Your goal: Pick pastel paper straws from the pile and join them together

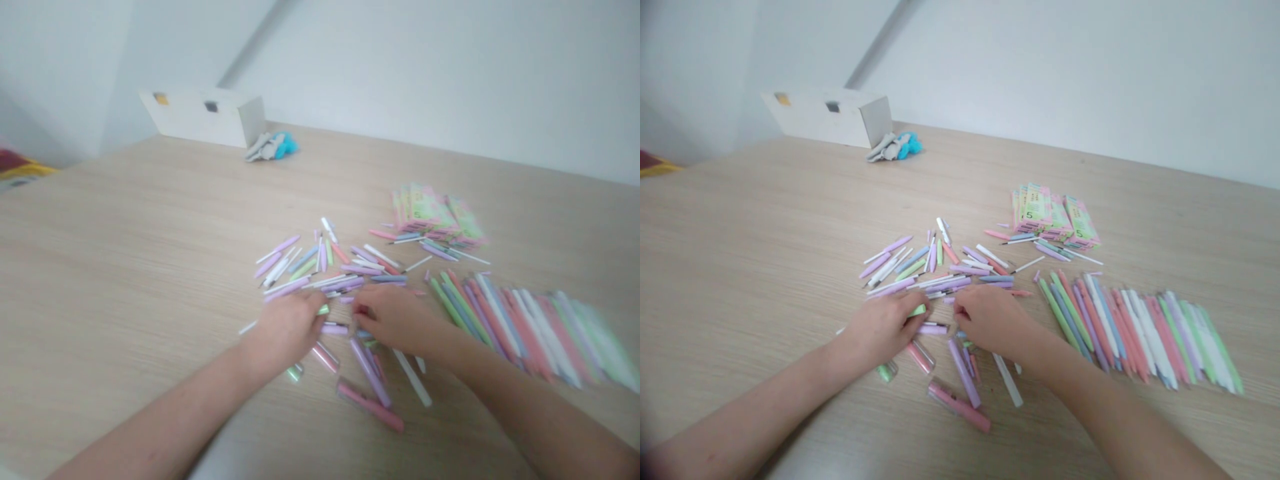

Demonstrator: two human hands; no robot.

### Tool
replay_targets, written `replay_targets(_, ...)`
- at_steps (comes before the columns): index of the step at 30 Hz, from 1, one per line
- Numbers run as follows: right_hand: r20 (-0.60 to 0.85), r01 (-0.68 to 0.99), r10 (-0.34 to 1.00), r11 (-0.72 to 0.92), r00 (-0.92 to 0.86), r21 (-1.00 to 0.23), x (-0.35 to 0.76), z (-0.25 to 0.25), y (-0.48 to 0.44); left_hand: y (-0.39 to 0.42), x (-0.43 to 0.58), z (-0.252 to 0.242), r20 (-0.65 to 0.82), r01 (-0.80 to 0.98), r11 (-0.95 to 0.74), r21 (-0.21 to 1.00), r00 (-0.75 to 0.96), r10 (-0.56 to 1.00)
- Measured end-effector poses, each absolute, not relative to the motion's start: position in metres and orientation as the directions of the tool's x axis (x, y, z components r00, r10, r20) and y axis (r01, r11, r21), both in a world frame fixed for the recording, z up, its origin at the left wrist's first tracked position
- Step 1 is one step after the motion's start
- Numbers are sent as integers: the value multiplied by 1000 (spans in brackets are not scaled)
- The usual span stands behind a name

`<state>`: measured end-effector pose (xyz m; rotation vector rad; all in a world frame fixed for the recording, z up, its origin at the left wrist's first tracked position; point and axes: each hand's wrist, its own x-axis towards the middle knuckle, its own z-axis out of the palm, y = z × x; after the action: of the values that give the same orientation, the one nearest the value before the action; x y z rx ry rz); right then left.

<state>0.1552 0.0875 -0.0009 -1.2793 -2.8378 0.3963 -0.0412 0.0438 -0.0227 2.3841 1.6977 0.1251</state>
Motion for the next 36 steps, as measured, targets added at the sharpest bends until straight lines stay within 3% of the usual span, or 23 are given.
replay_targets(6, -104, 754, 756, 610, -646, -245, 167, 5, 92, 45, -43, -20, -15, 948, -247, 199, 255, 967)
replay_targets(13, 79, 703, 753, 642, -653, -304, 153, 10, 107, 47, -42, -21, -84, 958, -199, 207, 220, 972)
replay_targets(21, 30, 632, 669, 714, -743, -301, 139, -4, 125, 42, -39, -21, -52, 933, -269, 238, 288, 956)
replay_targets(28, 18, 631, 668, 712, -744, -308, 156, -2, 122, 45, -49, -17, 30, 982, -157, 101, 154, 988)
replay_targets(33, 187, 681, 742, 668, -644, -300, 155, 7, 142, 46, -50, -24, -16, 988, -152, 29, 153, 988)
replay_targets(36, 209, 668, 713, 700, -669, -251, 144, 4, 158, 43, -49, -23, -25, 983, -182, 13, 183, 983)
